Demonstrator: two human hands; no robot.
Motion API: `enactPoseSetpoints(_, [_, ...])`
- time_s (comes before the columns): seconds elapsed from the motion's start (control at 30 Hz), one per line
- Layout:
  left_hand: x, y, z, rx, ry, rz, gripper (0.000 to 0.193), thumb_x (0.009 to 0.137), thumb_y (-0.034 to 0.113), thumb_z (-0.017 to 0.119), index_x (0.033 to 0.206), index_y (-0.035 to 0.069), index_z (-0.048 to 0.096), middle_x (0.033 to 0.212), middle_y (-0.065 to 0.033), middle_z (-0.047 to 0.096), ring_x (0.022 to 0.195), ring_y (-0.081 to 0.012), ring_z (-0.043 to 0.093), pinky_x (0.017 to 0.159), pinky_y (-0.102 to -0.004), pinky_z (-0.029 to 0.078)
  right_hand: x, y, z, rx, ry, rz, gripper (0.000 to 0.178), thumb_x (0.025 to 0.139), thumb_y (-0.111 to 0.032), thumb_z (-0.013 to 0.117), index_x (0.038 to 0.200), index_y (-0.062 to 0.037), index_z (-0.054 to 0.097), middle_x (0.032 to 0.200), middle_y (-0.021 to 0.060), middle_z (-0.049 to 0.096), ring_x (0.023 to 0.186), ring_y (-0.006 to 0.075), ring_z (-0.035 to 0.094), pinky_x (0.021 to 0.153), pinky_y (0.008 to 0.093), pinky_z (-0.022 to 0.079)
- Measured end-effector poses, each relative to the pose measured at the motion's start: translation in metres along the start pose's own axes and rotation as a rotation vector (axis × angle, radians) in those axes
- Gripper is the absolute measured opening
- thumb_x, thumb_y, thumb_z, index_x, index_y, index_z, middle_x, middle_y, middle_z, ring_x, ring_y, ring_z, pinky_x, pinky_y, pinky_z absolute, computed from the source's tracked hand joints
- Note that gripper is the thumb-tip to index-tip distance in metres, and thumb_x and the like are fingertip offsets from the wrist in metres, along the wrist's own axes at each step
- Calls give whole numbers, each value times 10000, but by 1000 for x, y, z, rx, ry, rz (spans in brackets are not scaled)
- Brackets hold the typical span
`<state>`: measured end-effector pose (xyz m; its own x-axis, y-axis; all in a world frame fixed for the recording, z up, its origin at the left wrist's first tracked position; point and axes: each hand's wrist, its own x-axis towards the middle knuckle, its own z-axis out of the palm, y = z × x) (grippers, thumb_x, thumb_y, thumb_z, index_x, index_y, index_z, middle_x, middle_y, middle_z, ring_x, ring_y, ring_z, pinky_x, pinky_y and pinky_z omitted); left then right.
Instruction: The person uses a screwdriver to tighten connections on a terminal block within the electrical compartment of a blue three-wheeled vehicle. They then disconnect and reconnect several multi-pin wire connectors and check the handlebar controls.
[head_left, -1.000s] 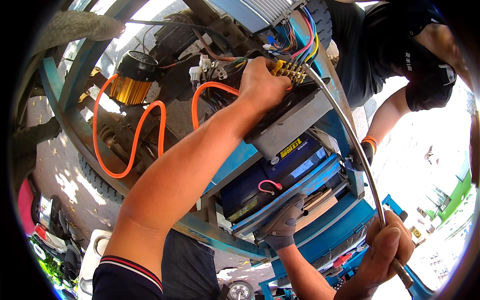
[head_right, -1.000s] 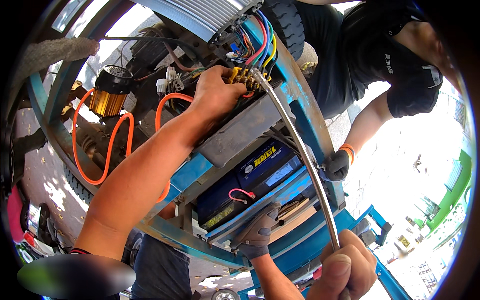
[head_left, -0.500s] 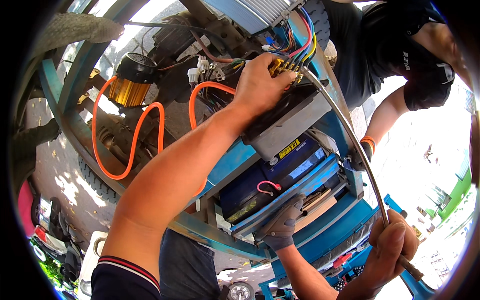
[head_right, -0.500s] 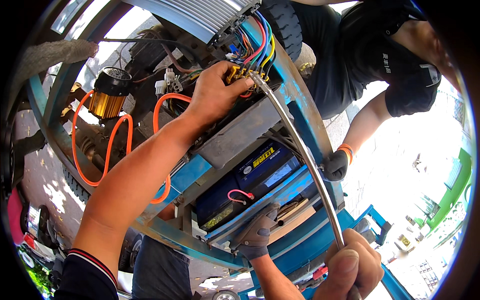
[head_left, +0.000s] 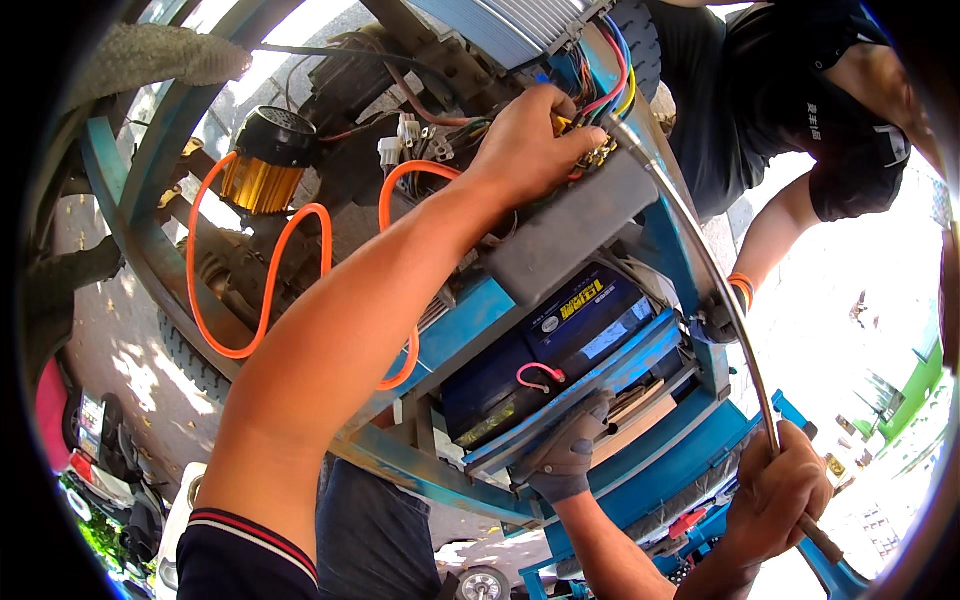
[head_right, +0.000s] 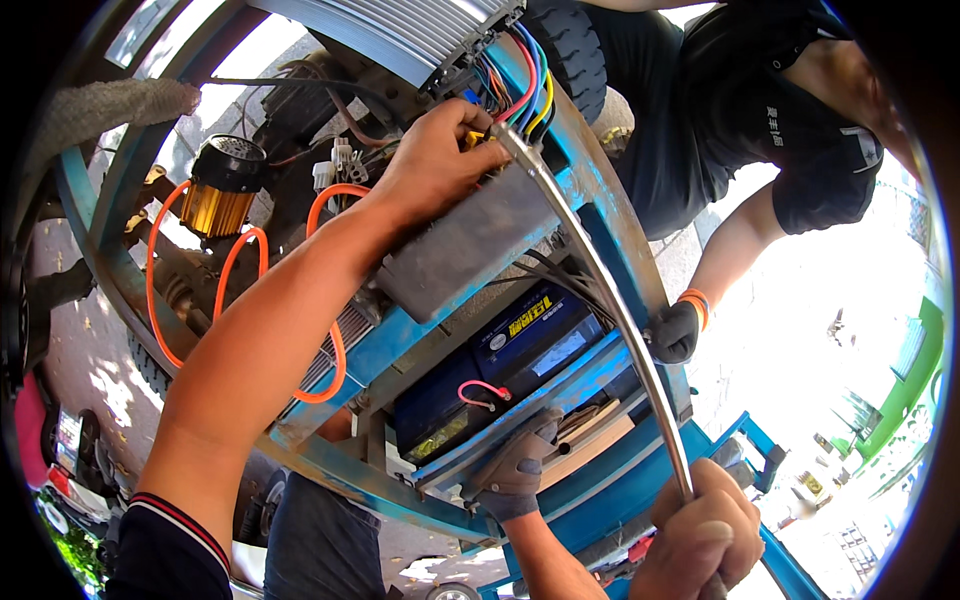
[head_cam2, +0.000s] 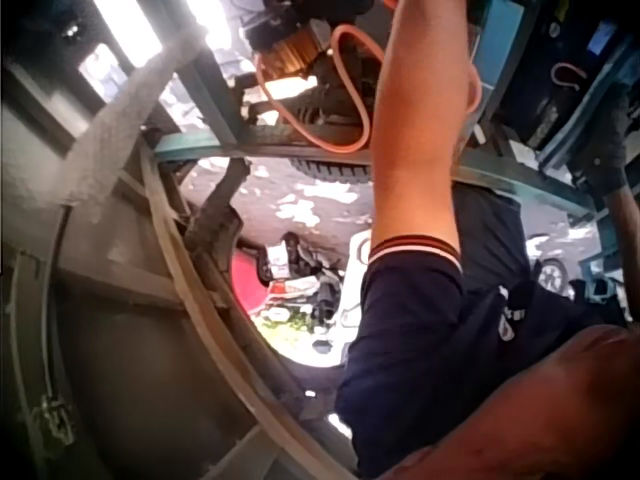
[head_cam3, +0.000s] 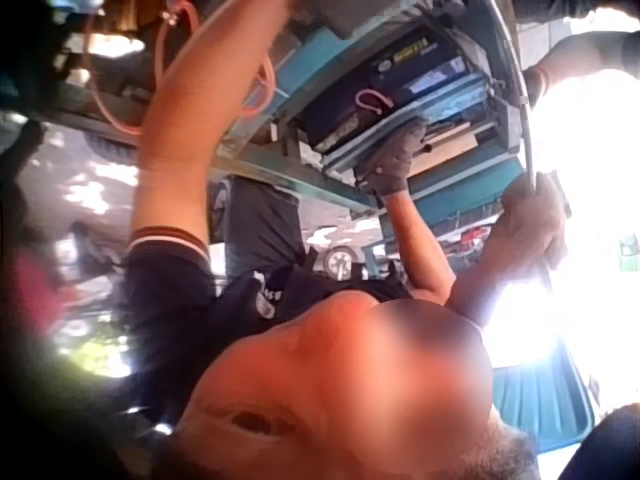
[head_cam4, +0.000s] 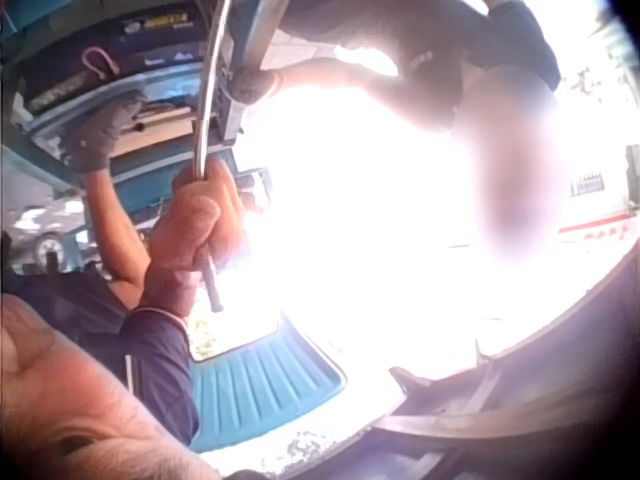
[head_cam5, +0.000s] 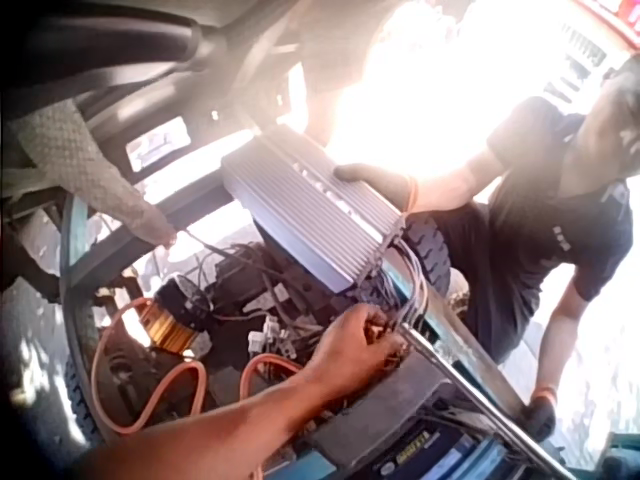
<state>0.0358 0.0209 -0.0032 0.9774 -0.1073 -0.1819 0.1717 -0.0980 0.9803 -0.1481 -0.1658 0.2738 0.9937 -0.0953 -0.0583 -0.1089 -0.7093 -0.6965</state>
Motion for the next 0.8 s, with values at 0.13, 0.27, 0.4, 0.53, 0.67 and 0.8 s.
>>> enactPoseSetpoints(0.13, [-43, 18, -22, -128, 31, -112, 493, 950, 381, 758, 1126, -61, 630, 1000, -121, 697, 931, -181, 646, 840, -334, 516, -16, 37, -6, 169, 76, -4, 532, 1155, -442, 291, 725, -143, 384, 650, -3, 335, 533, 80, 293, 472, 262, 214])
enactPoseSetpoints(0.27, [-105, 68, -44, -280, -127, -215, 411, 1017, 336, 701, 1145, -49, 633, 984, -81, 682, 902, -149, 610, 839, -313, 507, -54, 105, -13, 44, 160, 20, 507, 1154, -401, 333, 739, -116, 387, 692, 20, 364, 582, 114, 335, 517, 292, 253])
enactPoseSetpoints(0.4, [-165, 78, -34, 209, -116, 233, 610, 964, 186, 726, 1433, -106, 467, 1341, -299, 579, 1221, -457, 590, 1034, -469, 482, -73, 160, 9, -342, 94, -83, 448, 1093, -286, 512, 735, -27, 443, 732, 87, 370, 629, 202, 394, 559, 387, 294])
enactPoseSetpoints(0.53, [-170, 77, -23, 239, -71, 228, 630, 941, 137, 736, 1451, -111, 461, 1383, -311, 570, 1273, -454, 579, 1096, -473, 452, -93, 220, 33, -576, -47, -149, 270, 934, -131, 692, 785, -20, 496, 766, 159, 443, 694, 357, 473, 616, 460, 377])
enactPoseSetpoints(0.67, [-170, 78, -22, 272, -70, 227, 615, 938, 130, 739, 1434, -117, 472, 1368, -308, 579, 1266, -456, 584, 1090, -476, 457, -111, 243, 63, -652, -125, -51, 216, 842, -96, 755, 878, -36, 551, 881, 165, 500, 837, 383, 516, 752, 490, 421])
enactPoseSetpoints(0.8, [-170, 76, -27, 258, -42, 245, 558, 947, 145, 742, 1388, -108, 511, 1321, -296, 603, 1207, -433, 612, 1041, -461, 480, -122, 262, 77, -690, -260, 59, 288, 741, 6, 704, 1006, -8, 593, 1069, 212, 537, 1020, 417, 540, 887, 509, 447])
